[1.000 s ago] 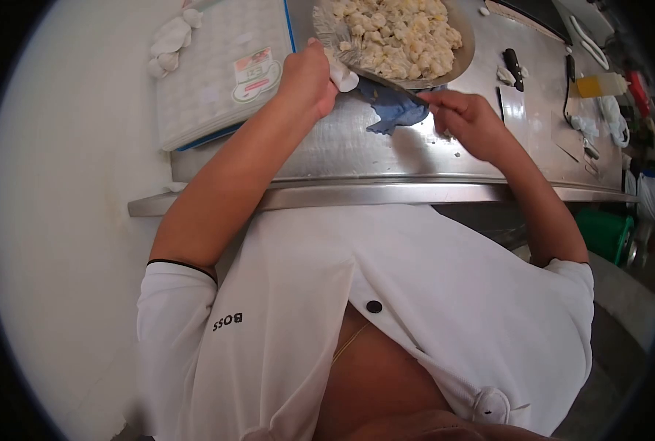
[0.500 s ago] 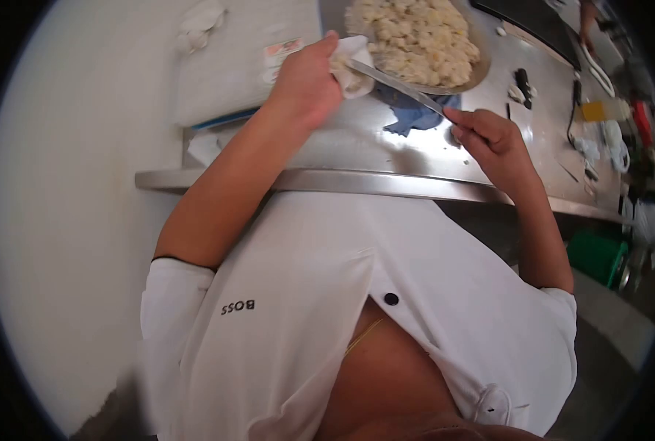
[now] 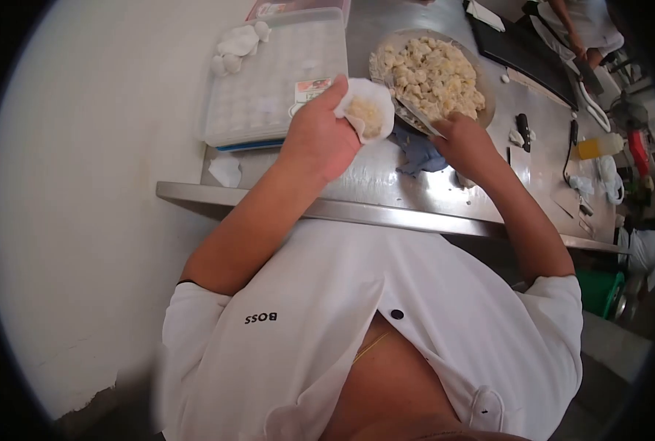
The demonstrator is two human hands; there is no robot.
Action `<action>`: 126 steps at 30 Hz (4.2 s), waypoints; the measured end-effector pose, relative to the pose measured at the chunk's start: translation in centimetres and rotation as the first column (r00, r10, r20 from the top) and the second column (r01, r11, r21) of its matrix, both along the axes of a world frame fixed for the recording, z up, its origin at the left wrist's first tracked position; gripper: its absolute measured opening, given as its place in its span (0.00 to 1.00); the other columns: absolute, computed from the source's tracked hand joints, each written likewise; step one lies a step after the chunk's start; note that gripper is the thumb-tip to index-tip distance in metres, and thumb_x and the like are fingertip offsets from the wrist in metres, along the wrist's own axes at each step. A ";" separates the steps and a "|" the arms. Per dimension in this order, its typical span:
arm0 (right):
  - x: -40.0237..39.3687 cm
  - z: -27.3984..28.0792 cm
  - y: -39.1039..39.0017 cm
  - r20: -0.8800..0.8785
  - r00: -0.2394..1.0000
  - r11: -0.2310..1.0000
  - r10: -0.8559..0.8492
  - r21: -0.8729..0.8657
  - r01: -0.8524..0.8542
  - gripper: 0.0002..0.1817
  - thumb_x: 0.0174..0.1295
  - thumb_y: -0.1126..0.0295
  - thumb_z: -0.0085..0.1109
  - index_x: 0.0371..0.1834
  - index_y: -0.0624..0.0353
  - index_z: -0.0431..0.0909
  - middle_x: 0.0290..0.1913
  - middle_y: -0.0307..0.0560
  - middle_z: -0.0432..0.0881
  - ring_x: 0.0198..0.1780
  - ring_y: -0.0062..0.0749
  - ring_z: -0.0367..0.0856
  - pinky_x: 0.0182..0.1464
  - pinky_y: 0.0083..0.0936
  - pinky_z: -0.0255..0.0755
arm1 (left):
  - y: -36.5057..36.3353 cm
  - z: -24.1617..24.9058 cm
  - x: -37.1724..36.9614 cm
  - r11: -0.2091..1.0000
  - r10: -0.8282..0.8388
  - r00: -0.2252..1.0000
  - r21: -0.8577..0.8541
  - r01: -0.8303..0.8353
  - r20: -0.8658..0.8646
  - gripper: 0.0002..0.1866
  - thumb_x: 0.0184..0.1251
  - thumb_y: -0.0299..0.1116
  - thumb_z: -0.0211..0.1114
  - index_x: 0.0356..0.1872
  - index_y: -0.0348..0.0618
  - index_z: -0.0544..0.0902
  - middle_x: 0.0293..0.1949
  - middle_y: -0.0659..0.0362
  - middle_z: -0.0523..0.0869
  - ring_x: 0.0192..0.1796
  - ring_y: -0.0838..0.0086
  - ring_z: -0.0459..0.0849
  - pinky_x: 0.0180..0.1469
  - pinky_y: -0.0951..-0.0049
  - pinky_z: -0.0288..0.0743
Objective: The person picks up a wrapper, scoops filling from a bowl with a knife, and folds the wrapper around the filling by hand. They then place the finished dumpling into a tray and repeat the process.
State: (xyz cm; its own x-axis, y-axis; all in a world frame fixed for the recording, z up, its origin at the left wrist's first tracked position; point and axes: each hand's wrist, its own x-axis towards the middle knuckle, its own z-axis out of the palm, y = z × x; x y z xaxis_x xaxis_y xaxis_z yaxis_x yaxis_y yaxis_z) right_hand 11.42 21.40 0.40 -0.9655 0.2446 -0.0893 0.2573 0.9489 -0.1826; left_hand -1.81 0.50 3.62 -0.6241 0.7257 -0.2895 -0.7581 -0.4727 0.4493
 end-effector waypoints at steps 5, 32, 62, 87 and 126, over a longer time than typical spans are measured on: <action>-2.4 2.1 -5.6 -0.471 0.882 0.864 0.034 -0.430 -0.263 0.19 0.58 0.67 0.66 0.50 0.63 0.76 0.39 0.55 0.79 0.42 0.48 0.81 0.44 0.39 0.76 | -0.3 0.2 -0.8 0.997 -0.053 0.998 0.045 0.055 -0.045 0.19 0.78 0.38 0.52 0.59 0.34 0.66 0.58 0.48 0.75 0.63 0.57 0.75 0.68 0.52 0.68; -3.4 1.0 -5.4 -0.126 0.963 0.317 -0.238 -0.947 -0.045 0.12 0.68 0.66 0.56 0.43 0.65 0.79 0.31 0.42 0.82 0.33 0.23 0.79 0.37 0.24 0.74 | -2.0 -2.2 1.6 0.968 -0.212 0.902 -0.205 0.142 -0.377 0.19 0.73 0.34 0.59 0.59 0.35 0.73 0.53 0.52 0.83 0.54 0.64 0.83 0.54 0.63 0.78; -3.2 -0.7 -4.6 -0.342 0.939 0.613 -0.023 -0.747 -0.257 0.10 0.64 0.70 0.58 0.42 0.65 0.80 0.32 0.49 0.79 0.35 0.35 0.77 0.40 0.29 0.71 | -1.8 -2.7 1.7 0.825 -0.339 0.860 -0.559 0.077 -0.381 0.15 0.69 0.32 0.64 0.52 0.37 0.76 0.44 0.53 0.84 0.40 0.64 0.88 0.37 0.72 0.78; -3.0 0.2 -4.8 -0.321 0.946 0.732 0.056 -0.631 -0.257 0.08 0.63 0.73 0.58 0.43 0.65 0.81 0.33 0.45 0.79 0.37 0.30 0.77 0.41 0.27 0.72 | -1.0 -3.4 1.9 0.831 -0.333 0.808 -0.557 0.007 -0.486 0.12 0.72 0.30 0.59 0.49 0.31 0.78 0.41 0.53 0.85 0.38 0.68 0.89 0.34 0.77 0.80; -3.1 -0.7 -4.6 -0.460 0.883 0.814 0.095 -0.475 -0.335 0.09 0.63 0.73 0.58 0.44 0.64 0.80 0.33 0.49 0.80 0.36 0.38 0.80 0.40 0.31 0.73 | -0.7 -4.2 2.4 0.824 -0.269 0.713 -0.539 -0.177 -0.647 0.10 0.74 0.31 0.58 0.47 0.33 0.79 0.40 0.56 0.85 0.37 0.71 0.89 0.32 0.79 0.80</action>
